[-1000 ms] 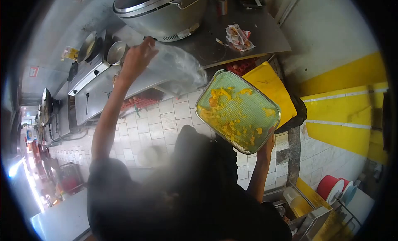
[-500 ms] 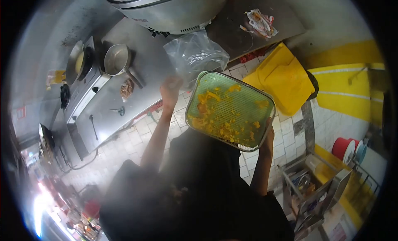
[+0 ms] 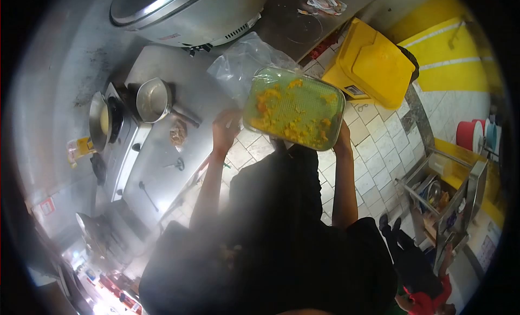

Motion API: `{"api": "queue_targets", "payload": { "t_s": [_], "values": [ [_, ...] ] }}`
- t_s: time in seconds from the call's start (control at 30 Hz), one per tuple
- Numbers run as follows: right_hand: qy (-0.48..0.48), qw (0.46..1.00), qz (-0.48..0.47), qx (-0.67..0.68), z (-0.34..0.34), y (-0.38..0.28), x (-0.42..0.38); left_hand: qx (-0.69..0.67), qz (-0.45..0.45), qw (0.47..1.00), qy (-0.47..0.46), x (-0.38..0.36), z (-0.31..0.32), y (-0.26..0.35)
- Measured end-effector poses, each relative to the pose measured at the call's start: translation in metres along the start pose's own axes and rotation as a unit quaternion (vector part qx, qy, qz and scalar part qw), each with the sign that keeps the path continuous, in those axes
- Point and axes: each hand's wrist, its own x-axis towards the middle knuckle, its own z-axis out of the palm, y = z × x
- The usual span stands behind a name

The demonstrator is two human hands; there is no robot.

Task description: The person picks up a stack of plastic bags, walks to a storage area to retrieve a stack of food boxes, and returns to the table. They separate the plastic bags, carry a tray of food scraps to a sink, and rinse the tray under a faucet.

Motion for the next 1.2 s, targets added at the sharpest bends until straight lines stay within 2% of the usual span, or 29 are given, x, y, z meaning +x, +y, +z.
{"api": "queue_targets", "payload": {
  "t_s": [0.07, 0.13, 0.2, 0.23, 0.27, 0.33, 0.43, 0.47, 0.53, 0.57, 0.63, 0.7, 0.77, 0.8, 0.83, 0.87, 0.9, 0.97, 1.03, 1.1, 1.13, 1.2],
  "values": [
    [0.018, 1.0, -0.001, 0.024, 0.002, 0.006, 0.004, 0.034, 0.04, 0.999, -0.005, -0.005, 0.001, -0.007],
    [0.033, 0.998, -0.006, 0.047, 0.005, 0.01, 0.005, -0.057, -0.075, 0.995, 0.017, -0.008, 0.003, -0.014],
    [0.046, 0.99, -0.011, 0.133, 0.006, 0.018, 0.003, -0.053, -0.079, 0.995, -0.004, -0.009, 0.004, -0.015],
    [0.046, 0.99, -0.012, 0.135, 0.006, 0.021, 0.003, -0.05, -0.085, 0.995, -0.021, -0.009, 0.005, -0.015],
    [0.074, 0.988, -0.016, 0.137, 0.01, 0.023, 0.0, -0.05, -0.084, 0.995, -0.021, -0.012, 0.007, -0.017],
    [0.103, 0.985, -0.02, 0.136, 0.014, 0.024, -0.009, 0.047, -0.03, 0.994, -0.091, -0.021, 0.013, -0.02],
    [0.132, 0.985, -0.033, 0.11, 0.023, 0.015, -0.019, 0.009, -0.066, 0.995, -0.076, -0.027, 0.022, -0.013],
    [0.099, 0.991, -0.067, 0.064, 0.024, 0.011, -0.022, 0.007, -0.064, 0.995, -0.076, -0.026, 0.026, -0.006],
    [0.071, 0.992, -0.104, 0.018, 0.029, 0.014, -0.022, -0.021, 0.02, 0.999, 0.012, -0.024, 0.034, 0.007],
    [0.076, 0.992, -0.104, 0.018, 0.031, 0.025, -0.017, -0.025, 0.02, 0.999, 0.011, -0.027, 0.038, 0.017],
    [0.078, 0.991, -0.109, 0.016, 0.035, 0.04, -0.007, -0.025, -0.042, 0.994, -0.094, -0.032, 0.047, 0.038],
    [0.066, 0.99, -0.093, 0.083, 0.045, 0.047, 0.003, -0.082, -0.081, 0.989, -0.089, -0.048, 0.061, 0.034],
    [0.053, 0.988, -0.101, 0.105, 0.052, 0.053, 0.015, -0.162, -0.172, 0.963, -0.131, -0.059, 0.054, 0.039],
    [0.051, 0.987, -0.103, 0.11, 0.053, 0.056, 0.02, -0.16, -0.17, 0.964, -0.129, -0.053, 0.046, 0.045],
    [0.049, 0.987, -0.104, 0.113, 0.051, 0.059, 0.024, -0.028, -0.073, 0.995, -0.065, -0.047, 0.035, 0.05],
    [0.047, 0.987, -0.104, 0.112, 0.052, 0.057, 0.022, 0.104, 0.027, 0.994, 0.001, -0.04, 0.024, 0.056],
    [0.03, 0.987, -0.107, 0.112, 0.055, 0.054, 0.019, 0.187, 0.06, 0.979, 0.044, -0.026, 0.007, 0.066],
    [0.01, 0.988, -0.113, 0.109, 0.057, 0.048, 0.02, 0.12, 0.134, 0.979, 0.097, 0.026, 0.004, 0.076],
    [0.015, 0.991, -0.087, 0.096, 0.059, 0.048, 0.022, 0.112, 0.121, 0.984, 0.07, 0.099, 0.037, 0.074],
    [0.021, 0.992, -0.09, 0.092, 0.065, 0.046, 0.015, 0.228, 0.18, 0.956, -0.024, 0.158, 0.073, 0.058],
    [0.026, 0.992, -0.091, 0.084, 0.065, 0.043, 0.013, 0.228, 0.181, 0.956, -0.022, 0.179, 0.085, 0.048],
    [0.02, 0.992, -0.085, 0.09, 0.062, 0.046, 0.012, 0.258, 0.157, 0.901, -0.311, 0.207, 0.1, 0.034]
  ]
}}
